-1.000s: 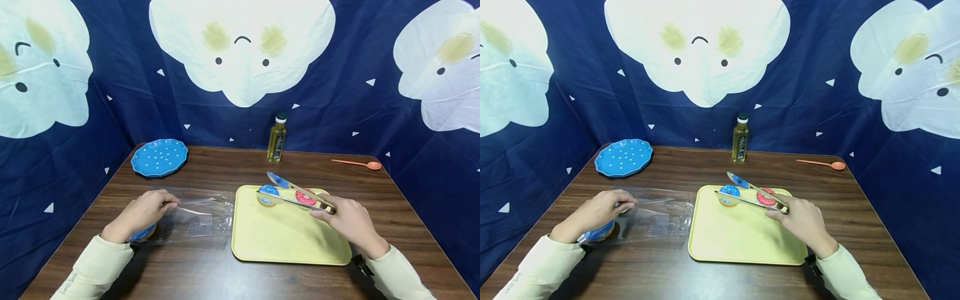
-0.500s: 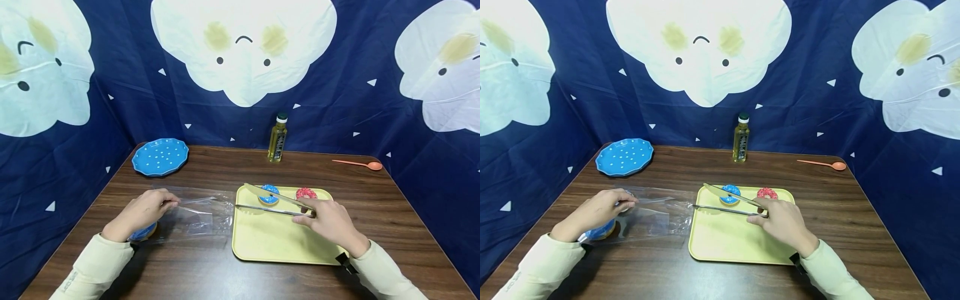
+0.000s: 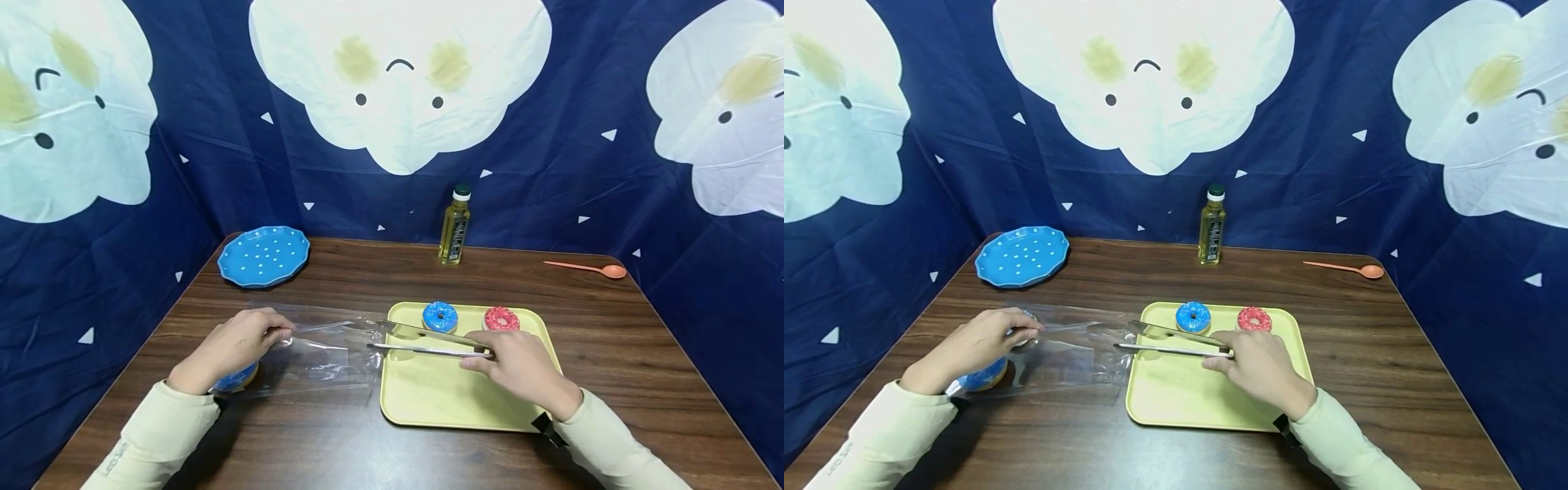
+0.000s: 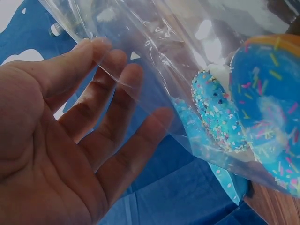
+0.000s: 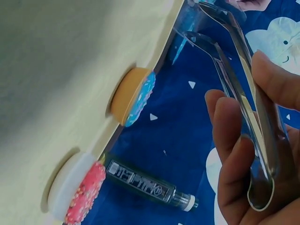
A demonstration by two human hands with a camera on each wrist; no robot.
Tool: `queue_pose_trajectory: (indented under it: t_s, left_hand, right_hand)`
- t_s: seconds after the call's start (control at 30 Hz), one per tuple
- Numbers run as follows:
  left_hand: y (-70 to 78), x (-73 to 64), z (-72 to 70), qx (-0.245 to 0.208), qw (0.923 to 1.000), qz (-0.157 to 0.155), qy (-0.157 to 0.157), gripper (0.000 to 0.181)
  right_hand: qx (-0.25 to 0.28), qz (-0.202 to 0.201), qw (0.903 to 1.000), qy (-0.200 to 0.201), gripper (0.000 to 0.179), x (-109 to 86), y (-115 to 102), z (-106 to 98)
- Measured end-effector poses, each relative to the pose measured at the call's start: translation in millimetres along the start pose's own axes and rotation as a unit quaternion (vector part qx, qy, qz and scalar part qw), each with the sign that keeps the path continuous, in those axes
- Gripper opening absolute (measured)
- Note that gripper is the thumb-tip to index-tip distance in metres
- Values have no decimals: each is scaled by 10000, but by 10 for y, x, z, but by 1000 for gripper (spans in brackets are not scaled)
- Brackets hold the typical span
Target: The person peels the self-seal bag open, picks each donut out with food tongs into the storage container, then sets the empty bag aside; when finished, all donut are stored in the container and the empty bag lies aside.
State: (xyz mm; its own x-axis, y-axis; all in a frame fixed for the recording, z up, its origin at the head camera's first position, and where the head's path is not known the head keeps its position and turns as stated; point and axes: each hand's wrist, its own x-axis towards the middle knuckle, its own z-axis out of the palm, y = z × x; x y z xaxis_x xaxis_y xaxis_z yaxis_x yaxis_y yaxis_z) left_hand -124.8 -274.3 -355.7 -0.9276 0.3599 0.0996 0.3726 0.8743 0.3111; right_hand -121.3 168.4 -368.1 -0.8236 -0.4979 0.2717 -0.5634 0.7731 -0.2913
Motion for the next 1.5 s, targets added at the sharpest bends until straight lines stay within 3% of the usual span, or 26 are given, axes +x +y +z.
queue_pose_trajectory:
  t_s: [0.23, 0.63, 0.77, 0.93, 1.1, 1.2, 1.33, 1.5]
  left_hand:
    - [-6, -6, -3, 25, 10000, 31, 13, 10]
    - [7, -20, -19, -1, 10000, 12, 36, 11]
    - [8, -23, -19, 13, 10000, 48, 56, 10]
    - [7, -27, -20, -18, 10000, -10, 16, 11]
    - [9, -28, -18, -19, 10000, -6, 29, 11]
    - [10, -28, -23, -18, 10000, -4, 33, 10]
    - [13, -27, -32, -6, 10000, -4, 24, 11]
    - [15, -23, -28, -10, 10000, 21, 74, 11]
  right_hand:
    - [-254, -254, 9993, 44, 30, 76, -57, 77]
    - [-335, -729, 9967, -157, 44, 375, -246, 345]
    - [-247, -725, 9964, -369, 43, 463, -325, 423]
    - [191, -447, 9956, -795, 44, 534, -371, 472]
    - [735, -200, 9874, -1385, 59, 554, -321, 452]
    - [934, -283, 9825, -1586, 50, 563, -280, 442]
    - [818, -598, 9852, -1380, 26, 595, -286, 487]
    - [691, -872, 9873, -1137, 27, 695, -391, 597]
